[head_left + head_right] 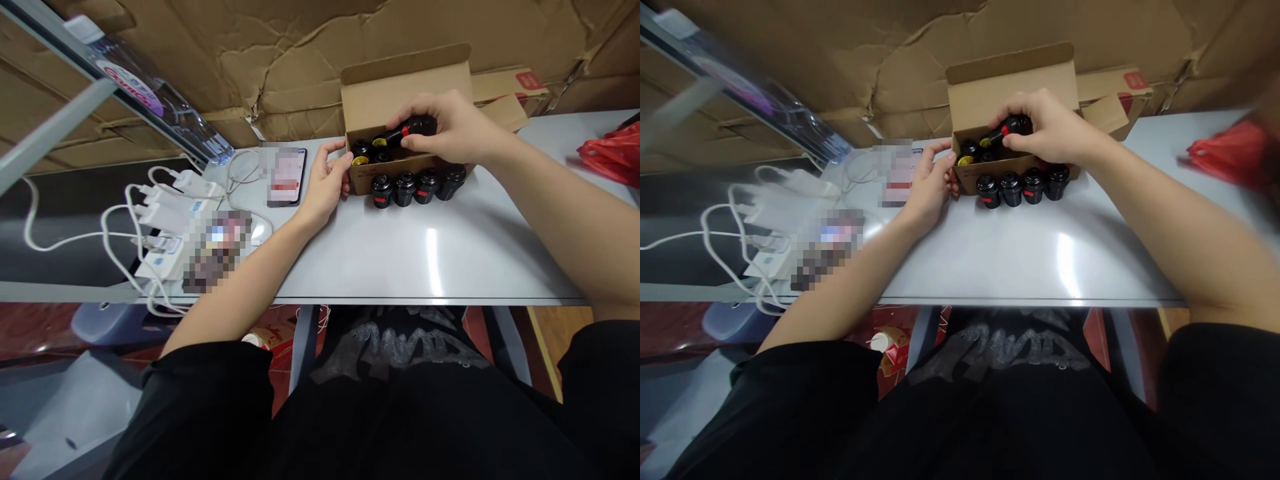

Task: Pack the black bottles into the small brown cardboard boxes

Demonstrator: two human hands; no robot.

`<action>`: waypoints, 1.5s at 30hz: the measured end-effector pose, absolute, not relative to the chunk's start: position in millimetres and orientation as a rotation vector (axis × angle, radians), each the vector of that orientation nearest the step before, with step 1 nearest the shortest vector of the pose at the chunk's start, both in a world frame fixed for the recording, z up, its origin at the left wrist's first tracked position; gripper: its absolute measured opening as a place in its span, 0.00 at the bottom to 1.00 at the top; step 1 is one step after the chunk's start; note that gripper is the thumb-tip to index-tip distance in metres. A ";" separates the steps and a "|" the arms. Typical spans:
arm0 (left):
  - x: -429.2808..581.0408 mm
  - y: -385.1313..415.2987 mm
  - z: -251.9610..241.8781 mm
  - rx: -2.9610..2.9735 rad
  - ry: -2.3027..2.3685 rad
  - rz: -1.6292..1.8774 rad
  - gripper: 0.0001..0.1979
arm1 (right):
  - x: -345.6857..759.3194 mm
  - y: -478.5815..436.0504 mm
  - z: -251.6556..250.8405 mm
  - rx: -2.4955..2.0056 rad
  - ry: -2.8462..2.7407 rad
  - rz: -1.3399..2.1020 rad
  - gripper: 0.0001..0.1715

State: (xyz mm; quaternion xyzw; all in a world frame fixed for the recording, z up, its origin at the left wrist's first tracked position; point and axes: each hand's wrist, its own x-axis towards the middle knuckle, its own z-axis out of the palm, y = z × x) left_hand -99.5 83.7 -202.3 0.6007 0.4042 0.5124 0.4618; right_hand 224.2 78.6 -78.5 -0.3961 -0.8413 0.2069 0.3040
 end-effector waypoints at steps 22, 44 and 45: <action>-93.9 76.7 -192.9 1.423 1.009 1.287 0.42 | 224.6 72.9 -71.2 -1.155 -2.203 0.647 0.14; -94.0 74.6 -187.3 1.440 0.997 1.268 0.39 | 224.8 71.0 -69.2 -1.070 -2.163 0.668 0.18; -93.7 74.1 -186.8 1.439 0.998 1.266 0.40 | 224.7 70.5 -70.0 -1.078 -2.139 0.669 0.20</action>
